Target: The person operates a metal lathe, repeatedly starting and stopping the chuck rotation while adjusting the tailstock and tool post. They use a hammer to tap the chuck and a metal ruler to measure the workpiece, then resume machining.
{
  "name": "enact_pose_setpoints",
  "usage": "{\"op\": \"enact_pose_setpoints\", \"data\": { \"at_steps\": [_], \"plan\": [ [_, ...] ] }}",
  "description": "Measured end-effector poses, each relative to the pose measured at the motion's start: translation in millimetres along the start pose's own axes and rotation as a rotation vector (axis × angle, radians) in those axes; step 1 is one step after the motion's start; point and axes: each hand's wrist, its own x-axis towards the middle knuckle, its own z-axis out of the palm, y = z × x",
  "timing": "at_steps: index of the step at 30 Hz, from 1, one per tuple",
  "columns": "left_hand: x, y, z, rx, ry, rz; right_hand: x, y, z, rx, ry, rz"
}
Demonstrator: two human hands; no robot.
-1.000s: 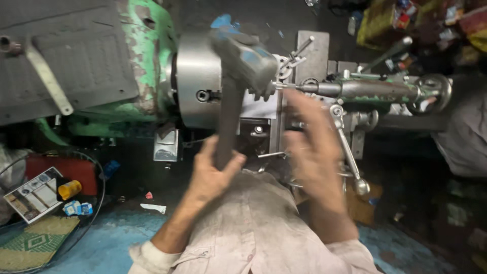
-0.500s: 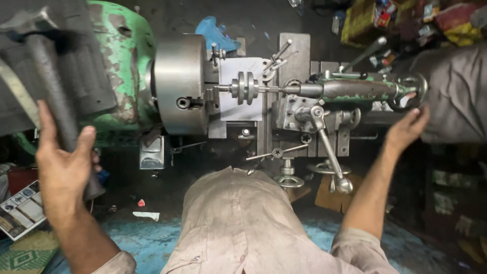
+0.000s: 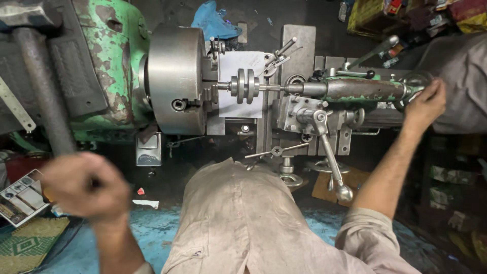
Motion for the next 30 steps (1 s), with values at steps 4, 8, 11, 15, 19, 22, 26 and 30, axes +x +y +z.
{"op": "enact_pose_setpoints", "data": {
  "at_steps": [4,8,11,15,19,22,26,30],
  "plan": [
    [-69.1,29.5,30.5,-0.271,-0.446,-0.152,18.0,10.4,-2.7,-0.181,-0.149,-0.079],
    [-126.9,14.8,70.1,0.455,-0.535,-0.176,14.5,6.9,-0.8,-0.310,-0.140,-0.102],
    [-161.6,-10.3,88.1,0.276,-0.537,-0.386,-1.7,-16.6,5.1,-0.456,0.069,-0.319],
    [-188.1,-51.6,96.9,0.111,-0.533,-0.672,-24.4,-73.6,33.3,-0.005,0.031,-0.349],
    [-189.7,-89.9,101.2,-0.011,-0.537,-0.707,-39.8,-129.3,63.7,0.205,-0.217,-0.482],
    [-192.9,-98.7,103.9,-0.090,-0.582,-0.765,-43.6,-156.6,70.5,0.331,-0.262,-0.452],
    [-194.9,-97.9,102.8,-0.102,-0.577,-0.638,-44.9,-176.3,73.3,0.430,-0.314,-0.374],
    [-194.2,-97.3,101.3,-0.130,-0.589,-0.731,-46.6,-181.4,80.3,0.472,-0.345,-0.379]
  ]
}}
